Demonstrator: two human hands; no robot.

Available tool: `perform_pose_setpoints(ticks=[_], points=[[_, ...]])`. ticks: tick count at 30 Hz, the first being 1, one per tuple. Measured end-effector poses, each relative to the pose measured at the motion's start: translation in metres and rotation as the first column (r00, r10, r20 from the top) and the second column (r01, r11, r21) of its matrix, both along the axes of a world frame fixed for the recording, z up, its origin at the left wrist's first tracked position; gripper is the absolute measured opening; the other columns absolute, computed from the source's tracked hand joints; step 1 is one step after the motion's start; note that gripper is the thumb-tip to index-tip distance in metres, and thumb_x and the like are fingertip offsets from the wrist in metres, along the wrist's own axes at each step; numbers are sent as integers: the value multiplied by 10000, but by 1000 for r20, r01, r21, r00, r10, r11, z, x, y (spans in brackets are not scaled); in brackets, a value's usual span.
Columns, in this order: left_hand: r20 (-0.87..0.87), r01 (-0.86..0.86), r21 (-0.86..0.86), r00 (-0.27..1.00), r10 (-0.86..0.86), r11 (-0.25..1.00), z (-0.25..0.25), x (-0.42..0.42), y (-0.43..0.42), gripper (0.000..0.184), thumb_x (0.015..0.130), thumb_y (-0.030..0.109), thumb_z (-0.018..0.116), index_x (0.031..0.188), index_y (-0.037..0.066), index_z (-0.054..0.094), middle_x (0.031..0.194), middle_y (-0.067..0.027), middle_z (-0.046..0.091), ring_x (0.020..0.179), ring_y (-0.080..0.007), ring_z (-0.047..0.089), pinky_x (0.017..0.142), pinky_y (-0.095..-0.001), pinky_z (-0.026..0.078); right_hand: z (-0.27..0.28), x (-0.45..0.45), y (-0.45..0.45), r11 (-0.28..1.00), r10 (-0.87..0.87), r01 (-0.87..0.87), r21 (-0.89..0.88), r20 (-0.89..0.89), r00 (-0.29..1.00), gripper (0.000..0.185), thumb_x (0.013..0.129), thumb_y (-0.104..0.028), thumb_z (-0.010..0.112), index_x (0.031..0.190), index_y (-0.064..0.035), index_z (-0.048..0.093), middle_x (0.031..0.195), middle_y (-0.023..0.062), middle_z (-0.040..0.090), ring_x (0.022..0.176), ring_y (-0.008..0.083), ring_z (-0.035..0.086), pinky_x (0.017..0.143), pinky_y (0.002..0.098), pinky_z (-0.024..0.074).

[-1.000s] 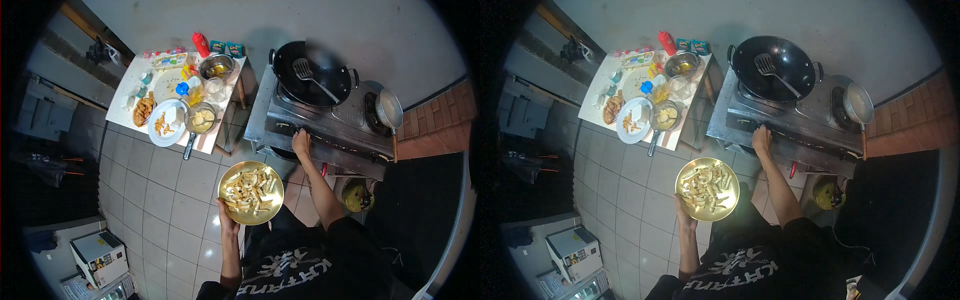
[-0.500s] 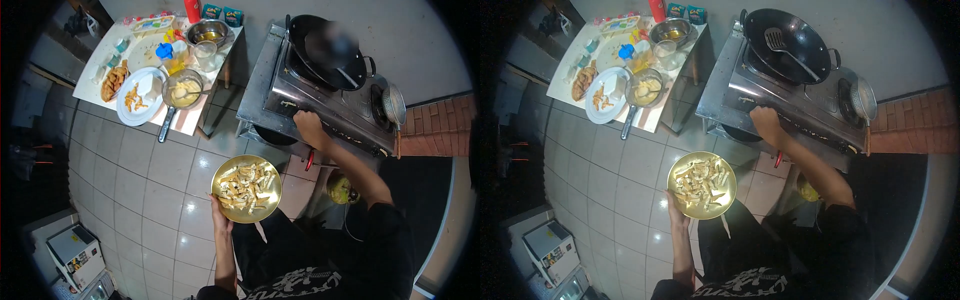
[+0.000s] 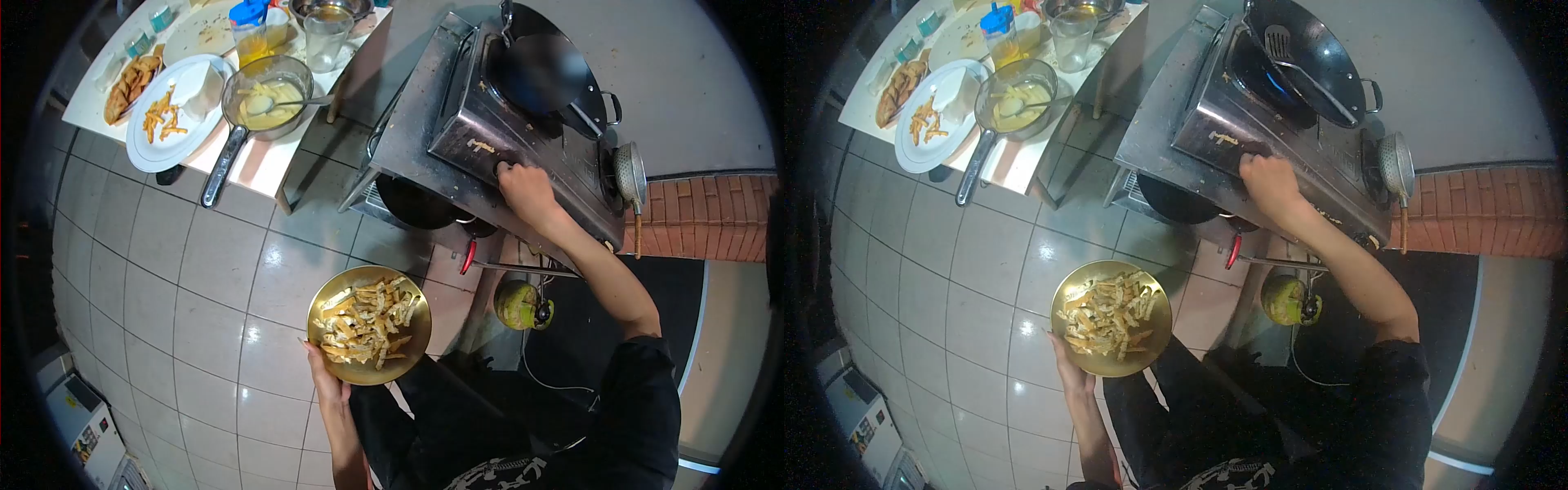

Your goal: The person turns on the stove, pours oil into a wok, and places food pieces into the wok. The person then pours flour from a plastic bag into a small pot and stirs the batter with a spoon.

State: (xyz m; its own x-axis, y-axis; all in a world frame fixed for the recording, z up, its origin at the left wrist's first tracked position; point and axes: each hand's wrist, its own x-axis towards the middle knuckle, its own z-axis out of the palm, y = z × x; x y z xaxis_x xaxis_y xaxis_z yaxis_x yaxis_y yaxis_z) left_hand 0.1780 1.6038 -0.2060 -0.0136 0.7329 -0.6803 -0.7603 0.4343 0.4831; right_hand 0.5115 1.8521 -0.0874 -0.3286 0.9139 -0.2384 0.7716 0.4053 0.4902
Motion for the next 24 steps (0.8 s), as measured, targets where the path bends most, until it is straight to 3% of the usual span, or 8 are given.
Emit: perform_pose_setpoints(ticks=[2, 13, 15, 17, 24], points=[[-8, -16, -40, 1000, 16, 999, -12, -1, -5, 720, 962, 580, 281, 1437, 39, 247, 1442, -166, 336, 1303, -293, 384, 1060, -416, 368, -3, 1, -4, 995, -92, 91, 27, 33, 995, 123, 807, -69, 553, 921, -24, 562, 768, 154, 660, 709, 282, 683, 562, 384, 536], [65, -133, -78, 988, 138, 988, -39, 0, -18, 700, 972, 556, 293, 1433, 31, 259, 1446, -154, 337, 1307, -284, 378, 1057, -416, 367, -28, 23, -5, 986, -71, 84, 143, -90, 993, 118, 835, -82, 534, 914, -9, 485, 794, 196, 635, 657, 355, 651, 551, 444, 525], [47, -146, -82, 988, 150, 986, -44, -1, -19, 701, 950, 578, 346, 1389, 33, 312, 1386, -146, 415, 1248, -267, 450, 1011, -411, 417, -28, 22, -7, 987, -66, 82, 141, -114, 991, 116, 850, -93, 534, 905, -5, 482, 784, 205, 631, 654, 372, 643, 550, 453, 520], [31, -115, -64, 993, 117, 991, -48, 0, -18, 726, 962, 573, 305, 1437, 27, 251, 1449, -156, 333, 1314, -288, 371, 1069, -412, 358, -29, 21, -3, 982, -55, 90, 163, -205, 977, 135, 890, -128, 526, 892, -2, 477, 764, 214, 625, 646, 401, 627, 551, 471, 509], [21, -161, -65, 986, 163, 985, -43, -8, -17, 748, 952, 594, 307, 1436, 27, 250, 1453, -162, 322, 1320, -291, 366, 1070, -415, 360, -31, 15, -5, 967, -133, 181, 178, -248, 959, 169, 912, -157, 521, 874, -1, 468, 750, 226, 629, 653, 418, 622, 555, 493, 498]])
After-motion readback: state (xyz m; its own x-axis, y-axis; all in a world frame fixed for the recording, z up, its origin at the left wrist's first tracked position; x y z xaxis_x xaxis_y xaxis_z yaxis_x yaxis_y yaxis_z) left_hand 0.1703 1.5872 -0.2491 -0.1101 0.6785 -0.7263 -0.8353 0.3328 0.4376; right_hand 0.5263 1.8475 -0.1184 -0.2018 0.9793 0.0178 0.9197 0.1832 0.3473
